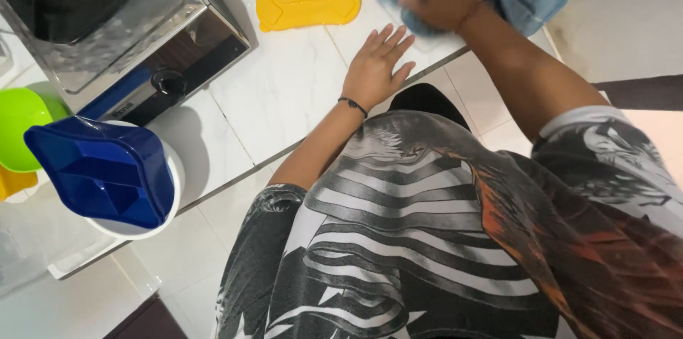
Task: The person wipes a blue plastic container with a cloth, then wipes the countertop. They proceed to wipe a yellow lid and a clear plastic container, stacking them together. Finally, they wipe a white bowl and place it on the counter.
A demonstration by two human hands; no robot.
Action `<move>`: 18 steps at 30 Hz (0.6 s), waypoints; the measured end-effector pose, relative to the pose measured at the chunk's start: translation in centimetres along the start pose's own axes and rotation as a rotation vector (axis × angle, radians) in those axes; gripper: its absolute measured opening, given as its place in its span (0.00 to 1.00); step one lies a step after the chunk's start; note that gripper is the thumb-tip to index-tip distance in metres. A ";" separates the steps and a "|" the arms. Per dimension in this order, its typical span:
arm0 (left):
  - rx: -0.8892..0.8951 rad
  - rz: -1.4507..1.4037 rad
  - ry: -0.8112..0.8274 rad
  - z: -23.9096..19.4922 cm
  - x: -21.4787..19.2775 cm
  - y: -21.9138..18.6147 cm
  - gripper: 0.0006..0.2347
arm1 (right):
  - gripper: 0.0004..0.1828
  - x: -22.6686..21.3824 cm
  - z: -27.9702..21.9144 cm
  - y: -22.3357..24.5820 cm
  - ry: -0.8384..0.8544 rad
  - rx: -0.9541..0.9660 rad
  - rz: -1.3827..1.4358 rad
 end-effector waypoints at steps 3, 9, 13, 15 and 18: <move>0.007 -0.025 -0.066 0.2 -0.5 -0.2 0.18 | 0.23 1.3 -0.8 -2.4 -0.029 0.211 -0.005; -0.007 -0.017 -0.050 -0.1 0.2 0.1 0.15 | 0.22 -0.1 -4.0 0.8 -0.030 -0.217 -0.177; -0.014 -0.018 -0.082 0.0 -0.2 0.0 0.14 | 0.17 -2.0 -5.2 -5.2 0.040 0.331 -0.074; -0.009 -0.012 -0.083 0.1 -0.1 -0.1 0.14 | 0.19 -1.1 -5.5 -5.1 -0.039 0.249 -0.152; -0.009 0.006 -0.082 0.1 -0.1 0.1 0.14 | 0.23 -0.3 -5.8 -1.1 -0.084 0.000 -0.226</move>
Point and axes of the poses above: each hand's wrist, its own z-axis towards the middle knuckle, its own x-axis out of the palm, y = z × x, the point moved 6 cm from there along z, towards the middle knuckle, and after that the axes turned 15 degrees about z, right-handed, at the moved point
